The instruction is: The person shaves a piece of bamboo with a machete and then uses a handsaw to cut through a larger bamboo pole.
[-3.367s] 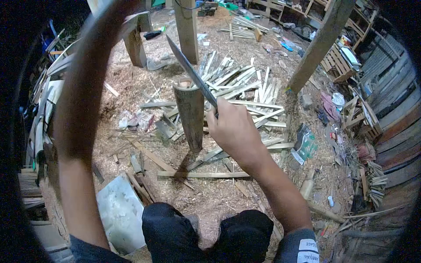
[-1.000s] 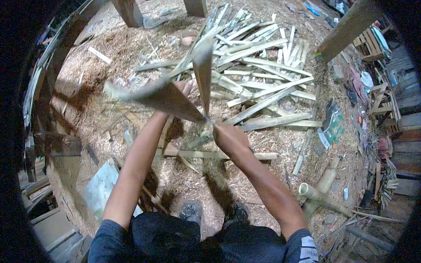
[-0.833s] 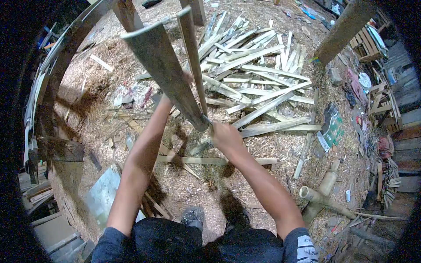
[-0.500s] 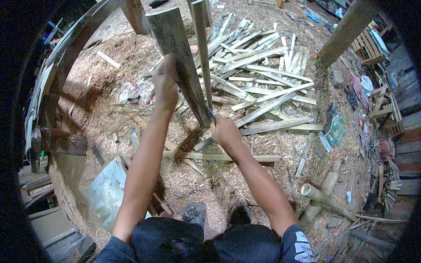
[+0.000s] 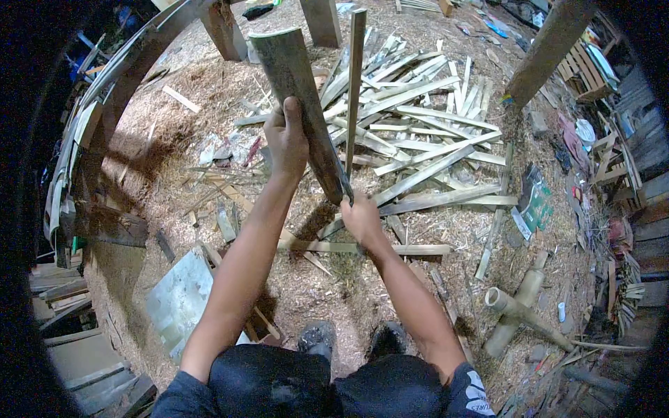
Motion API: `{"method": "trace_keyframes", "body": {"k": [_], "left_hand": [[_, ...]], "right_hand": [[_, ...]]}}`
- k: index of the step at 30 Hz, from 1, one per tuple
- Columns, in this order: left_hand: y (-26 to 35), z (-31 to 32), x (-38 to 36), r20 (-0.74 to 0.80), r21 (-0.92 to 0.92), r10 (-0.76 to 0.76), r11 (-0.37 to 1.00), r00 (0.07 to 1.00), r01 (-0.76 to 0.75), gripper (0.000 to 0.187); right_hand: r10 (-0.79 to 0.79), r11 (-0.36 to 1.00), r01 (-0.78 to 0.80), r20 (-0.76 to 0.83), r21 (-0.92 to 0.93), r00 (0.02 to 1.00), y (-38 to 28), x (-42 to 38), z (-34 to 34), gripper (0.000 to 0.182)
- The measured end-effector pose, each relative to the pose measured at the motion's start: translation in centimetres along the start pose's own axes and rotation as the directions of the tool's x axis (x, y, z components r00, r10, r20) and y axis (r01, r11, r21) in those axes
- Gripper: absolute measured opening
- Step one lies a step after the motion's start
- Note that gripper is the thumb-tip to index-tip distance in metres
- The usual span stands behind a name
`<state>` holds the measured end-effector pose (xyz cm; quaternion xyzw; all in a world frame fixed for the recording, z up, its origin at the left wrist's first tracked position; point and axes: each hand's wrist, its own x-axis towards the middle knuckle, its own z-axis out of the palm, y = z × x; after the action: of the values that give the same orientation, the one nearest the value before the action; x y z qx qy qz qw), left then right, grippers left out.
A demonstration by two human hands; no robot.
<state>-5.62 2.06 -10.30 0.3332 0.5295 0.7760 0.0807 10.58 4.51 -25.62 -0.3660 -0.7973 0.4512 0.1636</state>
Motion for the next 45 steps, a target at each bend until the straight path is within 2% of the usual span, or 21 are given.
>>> {"method": "trace_keyframes", "body": {"k": [2, 5, 8, 10, 11, 13, 14, 16, 17, 19, 21, 22, 24, 25, 27, 28, 29, 30, 35, 39, 45], "left_hand": [[0.2, -0.2, -0.4, -0.003, 0.044, 0.016, 0.999, 1.0, -0.016, 0.048], [0.3, -0.7, -0.5, 0.007, 0.058, -0.023, 0.998, 1.0, 0.023, 0.049], [0.4, -1.1, -0.4, 0.042, 0.141, 0.037, 0.989, 0.998, -0.043, 0.05], [0.8, -1.2, -0.5, 0.029, -0.035, -0.094, 0.995, 0.995, 0.095, 0.052], [0.8, -1.6, -0.3, 0.032, -0.035, -0.095, 0.995, 0.995, 0.096, 0.052], [1.0, -3.0, 0.8, 0.01, 0.081, -0.044, 0.996, 0.999, 0.043, 0.06], [0.5, -3.3, 1.1, 0.012, 0.079, -0.045, 0.996, 0.999, 0.044, 0.06], [0.2, -3.8, 1.4, -0.036, 0.045, -0.024, 0.999, 0.999, 0.025, 0.061], [0.6, -3.8, 1.0, -0.03, 0.073, -0.027, 0.997, 0.999, 0.029, 0.058], [0.6, -4.1, 1.0, -0.018, 0.098, -0.027, 0.995, 0.999, 0.029, 0.051], [1.5, -3.9, 1.1, 0.021, 0.073, -0.045, 0.996, 0.999, 0.043, 0.035], [2.2, -3.7, 1.0, 0.019, 0.071, -0.025, 0.997, 0.999, 0.024, 0.035], [3.7, -3.5, 1.0, 0.022, 0.107, 0.07, 0.992, 0.997, -0.072, 0.026], [4.4, -4.1, 1.2, 0.037, 0.178, 0.007, 0.984, 0.999, -0.013, 0.021], [5.8, -3.2, 1.8, 0.029, 0.161, 0.093, 0.982, 0.995, -0.096, 0.021], [6.7, -2.9, 2.0, 0.013, 0.147, 0.147, 0.978, 0.989, -0.147, 0.021], [7.6, -2.8, 2.1, 0.019, 0.173, 0.104, 0.979, 0.994, -0.105, 0.023], [7.3, -2.0, 2.5, 0.028, 0.039, 0.211, 0.976, 0.977, -0.212, 0.025], [9.9, -0.6, 1.8, 0.122, 0.084, 0.181, 0.978, 0.976, -0.192, 0.02], [10.3, -0.2, 1.0, 0.153, -0.002, 0.092, 0.996, 0.984, -0.093, 0.013], [10.0, -0.5, 0.8, 0.129, -0.052, 0.106, 0.994, 0.986, -0.1, 0.013]], "right_hand": [[-0.016, 0.996, 0.015, -0.006, -0.087, 1.0, 1.2, -0.3, 0.9, 0.036], [0.079, 0.983, -0.063, 0.087, -0.173, 0.993, 2.8, -1.0, 2.0, 0.036], [-0.008, 0.988, 0.021, 0.087, -0.154, 0.996, 4.1, -0.9, 1.8, 0.037], [0.183, 0.979, -0.198, 0.208, 0.053, 0.961, 4.9, -0.5, 1.2, 0.035], [0.185, 0.978, -0.2, 0.206, 0.055, 0.961, 5.3, -0.6, 1.2, 0.035], [0.345, 0.864, -0.439, 0.344, 0.249, 0.874, 6.4, -1.0, 1.3, 0.038], [0.347, 0.863, -0.44, 0.342, 0.249, 0.873, 7.7, -1.0, 1.7, 0.038], [0.208, 0.951, -0.251, 0.224, 0.18, 0.952, 8.4, -1.1, 2.4, 0.035], [0.209, 0.951, -0.252, 0.226, 0.179, 0.951, 8.1, -1.4, 2.2, 0.035], [0.103, 0.993, -0.106, 0.067, 0.051, 0.992, 6.5, -1.8, 1.1, 0.032], [0.102, 0.994, -0.103, 0.013, 0.032, 0.995, 4.2, -1.9, -0.5, 0.031], [0.108, 0.994, -0.108, -0.039, 0.018, 0.993, 2.3, -1.9, -1.7, 0.031], [0.092, 0.993, -0.085, -0.077, 0.082, 0.993, -4.0, -2.4, -5.2, 0.031], [0.055, 0.995, -0.042, -0.141, 0.095, 0.989, -5.6, -2.1, -6.3, 0.03], [-0.096, 0.975, 0.137, -0.224, 0.175, 0.97, -9.6, -2.1, -9.1, 0.029], [-0.106, 0.978, 0.15, -0.275, 0.146, 0.956, -11.3, -1.8, -9.9, 0.03], [-0.109, 0.976, 0.152, -0.254, 0.156, 0.961, -13.8, -2.2, -11.3, 0.03], [-0.11, 0.975, 0.151, -0.235, 0.164, 0.966, -16.5, -2.9, -13.1, 0.03], [-0.314, 0.942, 0.333, -0.252, 0.035, 0.915, -25.5, -5.4, -17.8, 0.025], [-0.329, 0.939, 0.344, -0.262, 0.013, 0.907, -27.8, -6.3, -18.8, 0.024], [-0.379, 0.925, 0.368, -0.232, -0.094, 0.896, -27.4, -6.0, -18.6, 0.022]]}}
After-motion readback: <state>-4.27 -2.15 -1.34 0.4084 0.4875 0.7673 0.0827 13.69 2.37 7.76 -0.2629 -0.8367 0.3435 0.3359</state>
